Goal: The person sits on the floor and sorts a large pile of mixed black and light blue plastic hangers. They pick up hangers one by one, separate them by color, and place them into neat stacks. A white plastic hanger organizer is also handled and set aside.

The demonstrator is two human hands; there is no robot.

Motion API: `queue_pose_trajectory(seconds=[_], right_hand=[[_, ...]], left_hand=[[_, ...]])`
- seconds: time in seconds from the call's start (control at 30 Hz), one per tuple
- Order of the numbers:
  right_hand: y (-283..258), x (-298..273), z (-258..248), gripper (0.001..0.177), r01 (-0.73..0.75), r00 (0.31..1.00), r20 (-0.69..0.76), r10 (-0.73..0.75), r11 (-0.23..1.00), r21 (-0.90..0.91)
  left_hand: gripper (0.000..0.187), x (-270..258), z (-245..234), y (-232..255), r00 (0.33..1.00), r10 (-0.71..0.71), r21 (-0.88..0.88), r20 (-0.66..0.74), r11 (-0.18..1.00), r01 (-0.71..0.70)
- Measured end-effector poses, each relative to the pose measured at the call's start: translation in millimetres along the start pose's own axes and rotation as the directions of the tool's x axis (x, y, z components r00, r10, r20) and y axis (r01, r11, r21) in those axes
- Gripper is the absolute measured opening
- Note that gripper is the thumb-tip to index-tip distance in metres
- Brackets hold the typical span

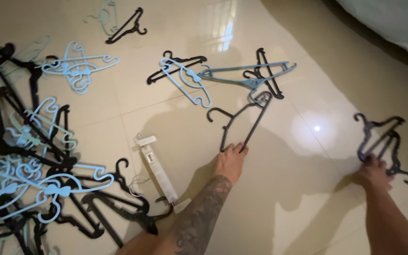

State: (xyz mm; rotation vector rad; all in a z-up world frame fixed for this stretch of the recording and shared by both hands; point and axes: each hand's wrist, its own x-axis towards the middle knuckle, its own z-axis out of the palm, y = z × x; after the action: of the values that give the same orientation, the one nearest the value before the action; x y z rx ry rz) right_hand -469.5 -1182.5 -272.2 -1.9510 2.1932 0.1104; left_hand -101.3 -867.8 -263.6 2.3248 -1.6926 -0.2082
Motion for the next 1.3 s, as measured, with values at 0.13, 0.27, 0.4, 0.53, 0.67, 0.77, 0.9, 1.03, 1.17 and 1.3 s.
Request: queue_pose_trajectory(seconds=[0.13, 0.27, 0.4, 0.53, 0.67, 0.77, 0.9, 1.03, 1.17, 1.3], right_hand=[[-76.4, 8.7, 14.8, 0.09, 0.193, 0.981, -0.017, -0.195, 0.978, -0.083], [-174.0, -13.2, 36.5, 0.052, 0.275, 0.961, -0.043, -0.275, 0.961, 0.007], [-267.0, -55.7, 42.5, 0.055, 0.435, 0.901, 0.004, -0.435, 0.9, 0.015], [-338.1, -100.1, 46.9, 0.054, 0.599, 0.801, 0.031, -0.598, 0.801, -0.022], [-395.6, -152.8, 57.9, 0.054, 0.759, 0.65, 0.039, -0.759, 0.646, -0.08], [-435.4, -203.6, 73.2, 0.052, 0.882, 0.456, 0.032, -0.889, 0.447, -0.148], [-488.5, -285.4, 103.6, 0.056, 0.957, 0.245, 0.021, -0.969, 0.238, -0.167], [-530.9, -377.4, 133.3, 0.066, 0.985, 0.088, 0.073, -0.993, 0.076, -0.155], [-548.7, -457.0, 140.6, 0.075, 0.997, 0.062, 0.194, -0.979, 0.053, -0.051], [-522.2, -515.7, 115.8, 0.098, 0.967, 0.23, 0.175, -0.957, 0.245, 0.068]], left_hand=[[0.043, 10.7, 6.2, -30.7, 0.985, -0.108, -0.068, -0.133, 0.993, 0.1], [0.043, 8.9, 5.1, -88.6, 0.957, -0.158, -0.089, -0.242, 0.986, 0.14], [0.038, -3.1, -18.7, -137.0, 0.924, -0.301, -0.133, -0.234, 0.952, 0.276], [0.04, -28.6, -51.3, -178.5, 0.906, -0.402, -0.069, -0.131, 0.915, 0.396], [0.047, -53.7, -75.1, -213.7, 0.887, -0.435, -0.01, -0.153, 0.899, 0.438], [0.048, -72.6, -84.1, -237.5, 0.842, -0.505, -0.046, -0.192, 0.861, 0.506], [0.051, -104.5, -93.4, -267.6, 0.821, -0.534, -0.056, -0.202, 0.844, 0.534], [0.051, -141.2, -112.6, -283.6, 0.778, -0.603, -0.124, -0.179, 0.798, 0.59], [0.062, -189.7, -145.1, -286.2, 0.815, -0.488, -0.176, -0.314, 0.873, 0.455], [0.09, -277.0, -174.9, -273.8, 0.69, -0.705, -0.177, -0.163, 0.709, 0.683]])
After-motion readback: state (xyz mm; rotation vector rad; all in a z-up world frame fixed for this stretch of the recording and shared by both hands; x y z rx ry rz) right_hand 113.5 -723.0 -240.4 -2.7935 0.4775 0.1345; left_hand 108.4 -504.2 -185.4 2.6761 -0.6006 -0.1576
